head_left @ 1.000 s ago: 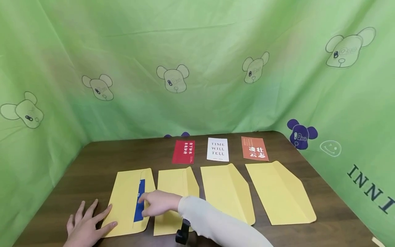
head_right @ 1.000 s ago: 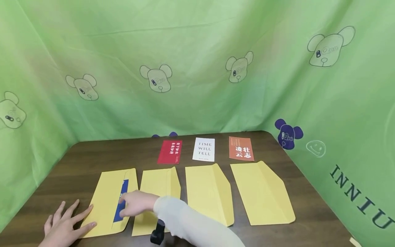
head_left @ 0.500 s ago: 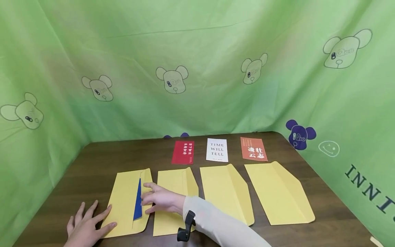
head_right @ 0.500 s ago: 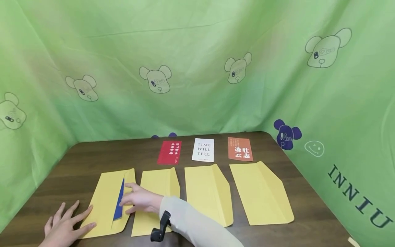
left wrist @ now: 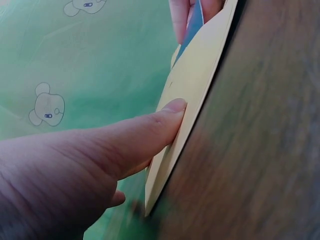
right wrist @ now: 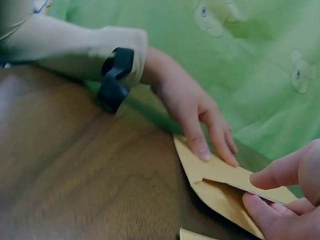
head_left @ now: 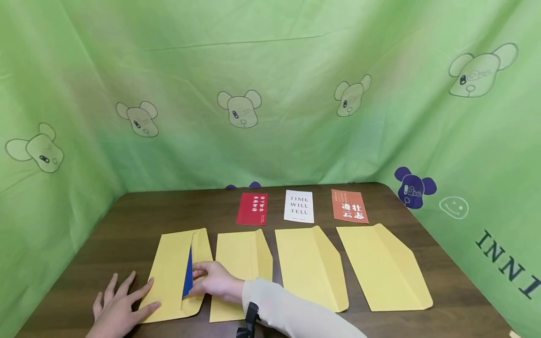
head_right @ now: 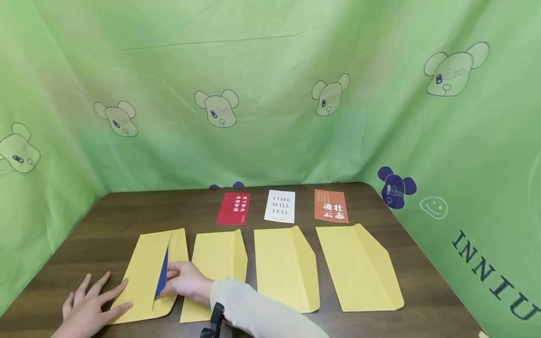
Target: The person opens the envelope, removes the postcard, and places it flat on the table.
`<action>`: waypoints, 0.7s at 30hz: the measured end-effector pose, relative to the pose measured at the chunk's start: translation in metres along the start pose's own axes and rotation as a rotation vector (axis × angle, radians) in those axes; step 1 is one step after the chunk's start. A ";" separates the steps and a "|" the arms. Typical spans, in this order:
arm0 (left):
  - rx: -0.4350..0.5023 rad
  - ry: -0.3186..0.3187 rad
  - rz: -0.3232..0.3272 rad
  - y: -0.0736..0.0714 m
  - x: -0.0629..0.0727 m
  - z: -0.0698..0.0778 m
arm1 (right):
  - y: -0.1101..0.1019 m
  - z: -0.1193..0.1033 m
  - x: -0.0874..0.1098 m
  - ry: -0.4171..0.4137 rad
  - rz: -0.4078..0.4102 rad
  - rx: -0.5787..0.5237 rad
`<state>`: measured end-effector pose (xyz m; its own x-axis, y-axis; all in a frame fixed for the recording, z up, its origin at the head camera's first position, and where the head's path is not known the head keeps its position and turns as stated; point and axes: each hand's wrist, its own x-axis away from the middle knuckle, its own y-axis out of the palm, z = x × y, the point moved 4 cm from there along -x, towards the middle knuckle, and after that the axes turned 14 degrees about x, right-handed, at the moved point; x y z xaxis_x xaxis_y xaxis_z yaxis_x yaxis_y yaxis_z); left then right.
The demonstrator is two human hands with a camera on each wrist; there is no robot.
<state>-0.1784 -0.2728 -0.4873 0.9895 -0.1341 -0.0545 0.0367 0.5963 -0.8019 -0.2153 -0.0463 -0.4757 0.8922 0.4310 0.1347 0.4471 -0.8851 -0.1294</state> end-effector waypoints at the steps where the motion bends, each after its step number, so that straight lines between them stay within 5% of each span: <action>1: 0.003 0.003 0.003 0.000 0.000 0.000 | 0.001 0.000 0.000 -0.005 -0.006 -0.004; 6: 0.000 0.013 0.017 0.000 0.000 0.000 | 0.003 0.002 0.000 -0.003 -0.020 -0.077; 12: -0.008 0.018 0.024 0.000 0.001 0.000 | 0.004 0.002 0.000 -0.035 0.050 -0.032; 21: -0.017 -0.014 -0.007 0.000 -0.002 0.001 | 0.002 0.004 -0.002 0.031 0.079 -0.130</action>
<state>-0.1801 -0.2717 -0.4861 0.9911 -0.1270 -0.0404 0.0414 0.5818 -0.8123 -0.2157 -0.0480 -0.4806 0.9212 0.3550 0.1594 0.3615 -0.9323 -0.0128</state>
